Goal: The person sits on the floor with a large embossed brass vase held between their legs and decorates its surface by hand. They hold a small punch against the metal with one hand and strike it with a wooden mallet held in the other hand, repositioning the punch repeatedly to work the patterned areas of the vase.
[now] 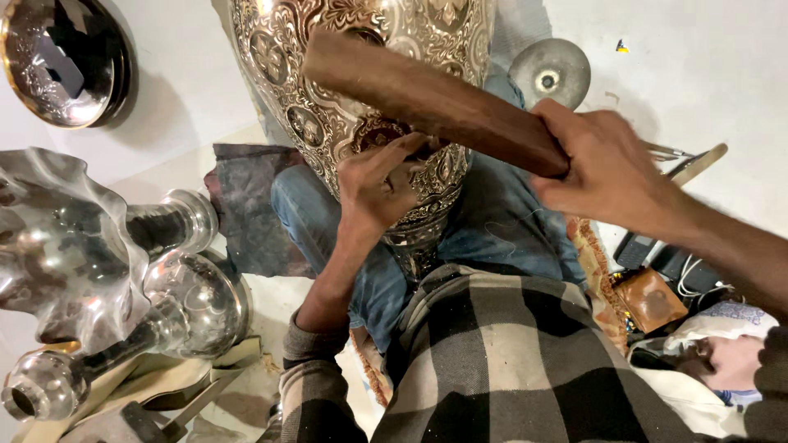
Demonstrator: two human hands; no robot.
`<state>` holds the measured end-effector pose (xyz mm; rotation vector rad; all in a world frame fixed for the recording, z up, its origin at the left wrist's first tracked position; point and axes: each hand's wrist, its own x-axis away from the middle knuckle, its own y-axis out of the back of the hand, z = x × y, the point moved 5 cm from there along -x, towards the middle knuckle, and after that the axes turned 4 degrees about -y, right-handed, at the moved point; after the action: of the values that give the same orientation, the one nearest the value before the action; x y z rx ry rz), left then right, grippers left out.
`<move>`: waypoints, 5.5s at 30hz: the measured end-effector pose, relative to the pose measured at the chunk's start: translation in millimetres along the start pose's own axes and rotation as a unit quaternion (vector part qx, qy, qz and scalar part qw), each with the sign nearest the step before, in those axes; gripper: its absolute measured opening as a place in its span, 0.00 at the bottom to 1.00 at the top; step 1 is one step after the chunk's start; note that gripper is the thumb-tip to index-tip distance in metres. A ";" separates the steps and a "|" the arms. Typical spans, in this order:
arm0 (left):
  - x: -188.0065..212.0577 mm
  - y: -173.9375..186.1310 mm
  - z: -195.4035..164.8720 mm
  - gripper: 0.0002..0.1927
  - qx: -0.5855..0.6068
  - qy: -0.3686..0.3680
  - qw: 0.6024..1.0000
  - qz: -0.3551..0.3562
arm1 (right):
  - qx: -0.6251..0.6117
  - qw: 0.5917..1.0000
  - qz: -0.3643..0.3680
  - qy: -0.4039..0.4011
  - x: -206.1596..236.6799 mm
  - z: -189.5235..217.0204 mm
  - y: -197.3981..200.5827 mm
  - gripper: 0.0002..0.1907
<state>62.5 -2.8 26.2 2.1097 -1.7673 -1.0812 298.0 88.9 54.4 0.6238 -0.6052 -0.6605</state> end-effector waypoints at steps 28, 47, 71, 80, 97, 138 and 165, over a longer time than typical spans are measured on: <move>-2.2 7.5 -2.4 0.25 0.004 0.011 0.996 0.086 | -0.064 0.995 -0.069 -0.018 17.0 -6.1 -31.4 0.22; -5.5 10.7 -7.0 0.28 0.041 -0.047 0.991 0.119 | -0.130 0.978 -0.158 -0.029 44.5 -45.6 -88.7 0.21; -9.6 9.3 5.1 0.32 0.045 -0.089 0.972 0.213 | -0.139 0.960 -0.240 -0.020 55.7 -31.5 -106.5 0.16; -9.9 7.9 6.5 0.31 0.039 -0.086 0.963 0.254 | -0.251 0.935 -0.248 -0.034 64.1 -46.9 -135.5 0.09; -7.8 11.7 14.4 0.24 0.111 -0.042 0.982 0.146 | -0.076 0.963 -0.255 -0.038 78.8 -36.0 -135.6 0.21; 32.2 -58.8 11.5 0.22 0.010 0.062 0.912 -0.404 | 0.598 0.772 0.056 0.205 -13.2 146.2 33.6 0.10; 39.1 -67.6 31.4 0.25 0.159 0.035 0.883 -0.440 | 0.531 0.795 0.001 0.293 -28.2 151.0 16.2 0.08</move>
<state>96.5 -10.4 -50.4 3.2425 -0.9447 -0.8577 183.5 69.7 156.4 1.8057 -0.3371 -0.0206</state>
